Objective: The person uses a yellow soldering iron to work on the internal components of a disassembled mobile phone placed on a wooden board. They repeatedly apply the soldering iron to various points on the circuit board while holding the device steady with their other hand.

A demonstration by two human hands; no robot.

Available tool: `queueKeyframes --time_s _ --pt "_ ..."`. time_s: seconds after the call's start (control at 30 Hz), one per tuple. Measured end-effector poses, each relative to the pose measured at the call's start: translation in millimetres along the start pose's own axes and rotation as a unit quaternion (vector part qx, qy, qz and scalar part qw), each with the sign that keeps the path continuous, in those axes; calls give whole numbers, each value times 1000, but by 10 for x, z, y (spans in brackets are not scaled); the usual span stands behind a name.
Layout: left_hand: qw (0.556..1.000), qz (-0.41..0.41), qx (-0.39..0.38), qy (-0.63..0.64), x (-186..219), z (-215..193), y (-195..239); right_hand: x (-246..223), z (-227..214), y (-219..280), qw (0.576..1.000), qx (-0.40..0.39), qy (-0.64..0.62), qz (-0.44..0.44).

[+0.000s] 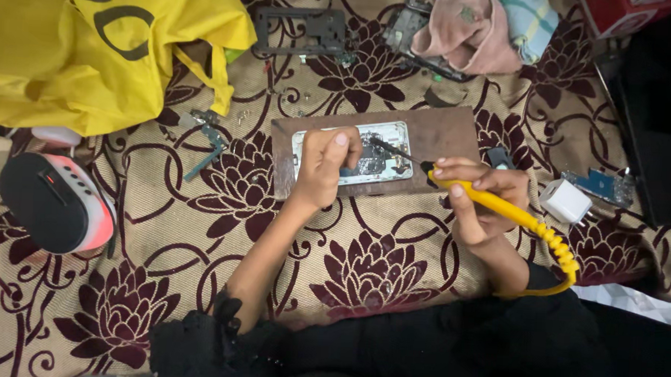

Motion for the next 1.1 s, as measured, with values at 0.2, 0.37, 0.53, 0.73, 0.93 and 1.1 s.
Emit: queueKeyframes --time_s 0.2,0.37,0.53,0.73,0.93,1.1 --pt "1000 -8 -3 -3 73 -2 6 19 7 -7 1000 -1 -9 -29" --pt "1000 -3 2 -10 102 -5 -12 26 12 17 1000 -4 -8 -23" --pt "1000 -15 2 2 129 -16 -7 20 20 23 1000 -16 -11 -17" --pt "1000 -25 8 -1 125 -27 5 43 39 33 999 -21 -23 -7" --pt "1000 -19 7 -6 51 -19 -11 92 23 -3 998 -17 -56 -18" --pt "1000 -18 9 -2 70 -18 16 39 39 41 998 -29 -46 -15"
Point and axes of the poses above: each hand's wrist, its own y-axis away from the middle knuckle, its own z-axis out of the palm, x = y × z, the point moved 5 cm from there along -y, towards the middle knuckle, and after that the axes turned 5 degrees about -x, right-handed, at the moved point
